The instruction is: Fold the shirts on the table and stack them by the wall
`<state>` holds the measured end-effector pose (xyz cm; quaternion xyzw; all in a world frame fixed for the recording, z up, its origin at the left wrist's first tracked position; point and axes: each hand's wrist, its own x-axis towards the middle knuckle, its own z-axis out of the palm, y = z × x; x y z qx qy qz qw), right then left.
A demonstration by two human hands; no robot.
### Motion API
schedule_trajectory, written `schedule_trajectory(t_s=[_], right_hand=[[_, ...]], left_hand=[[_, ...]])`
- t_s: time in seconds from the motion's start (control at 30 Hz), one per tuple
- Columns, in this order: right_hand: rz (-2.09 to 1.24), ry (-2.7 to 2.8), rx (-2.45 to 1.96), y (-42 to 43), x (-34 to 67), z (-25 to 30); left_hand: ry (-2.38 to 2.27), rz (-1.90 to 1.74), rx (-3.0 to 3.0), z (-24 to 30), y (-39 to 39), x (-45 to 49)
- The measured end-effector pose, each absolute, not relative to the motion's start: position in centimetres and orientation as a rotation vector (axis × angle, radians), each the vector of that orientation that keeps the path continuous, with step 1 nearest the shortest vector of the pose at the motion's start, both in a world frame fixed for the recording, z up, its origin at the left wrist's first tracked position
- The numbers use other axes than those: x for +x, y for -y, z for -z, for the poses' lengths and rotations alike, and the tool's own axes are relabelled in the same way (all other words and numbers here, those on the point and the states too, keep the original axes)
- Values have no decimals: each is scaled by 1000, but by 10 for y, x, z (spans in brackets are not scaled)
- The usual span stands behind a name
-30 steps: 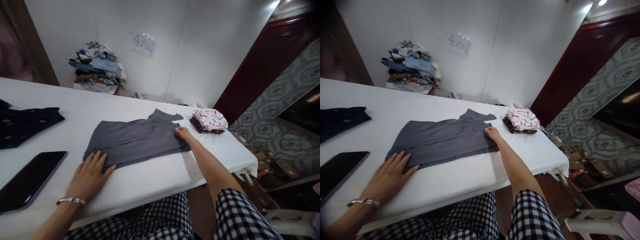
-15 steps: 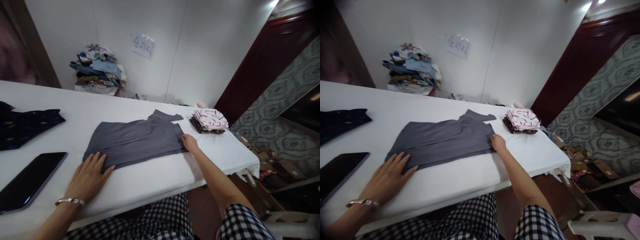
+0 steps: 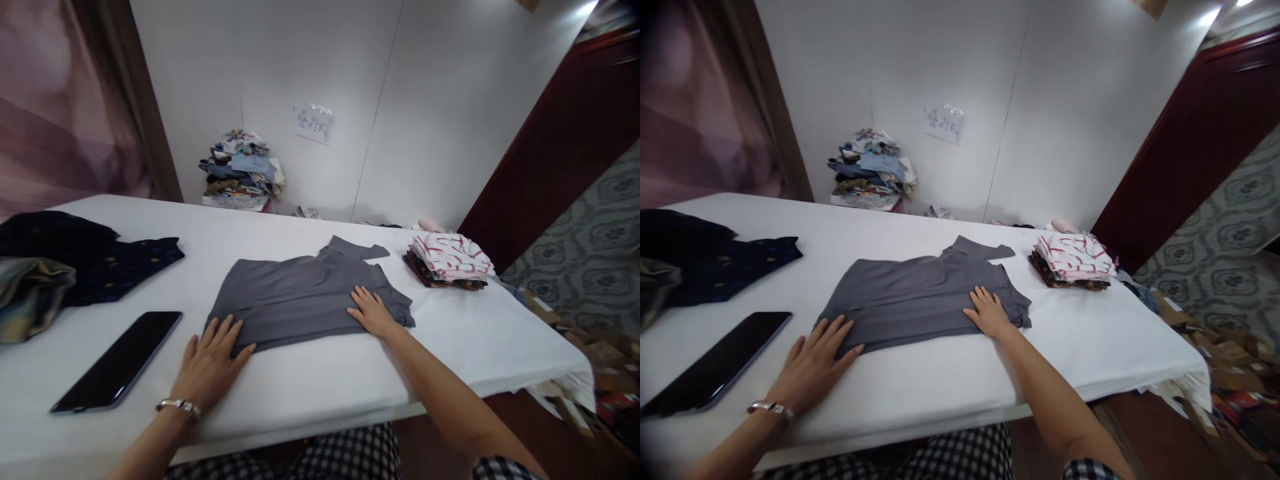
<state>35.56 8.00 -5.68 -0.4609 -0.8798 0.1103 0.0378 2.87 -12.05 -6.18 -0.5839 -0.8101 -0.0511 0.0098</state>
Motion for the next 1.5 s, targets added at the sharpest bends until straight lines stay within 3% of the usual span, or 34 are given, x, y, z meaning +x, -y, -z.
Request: schedule_trajectory(t_s=[0.27, 0.47, 0.73, 1.17, 1.33, 1.5], right_hand=[[-273, 2702, -1421, -76, 354, 59], [-228, 2694, -1408, -80, 356, 71], [-239, 2687, -1400, -78, 356, 66], [-305, 2717, -1451, -75, 353, 55], [-364, 2717, -1437, -73, 353, 51], [-647, 2609, -1324, -91, 358, 38]], left_hand=[[2533, 305, -1902, 39, 103, 3], [2531, 267, -1789, -1, 13, -30], [2603, 132, -1832, 17, -78, -63], [2718, 197, -1574, 16, -79, -78], [2375, 309, -1919, 33, -75, -45], [2500, 169, -2030, 57, -74, -37]])
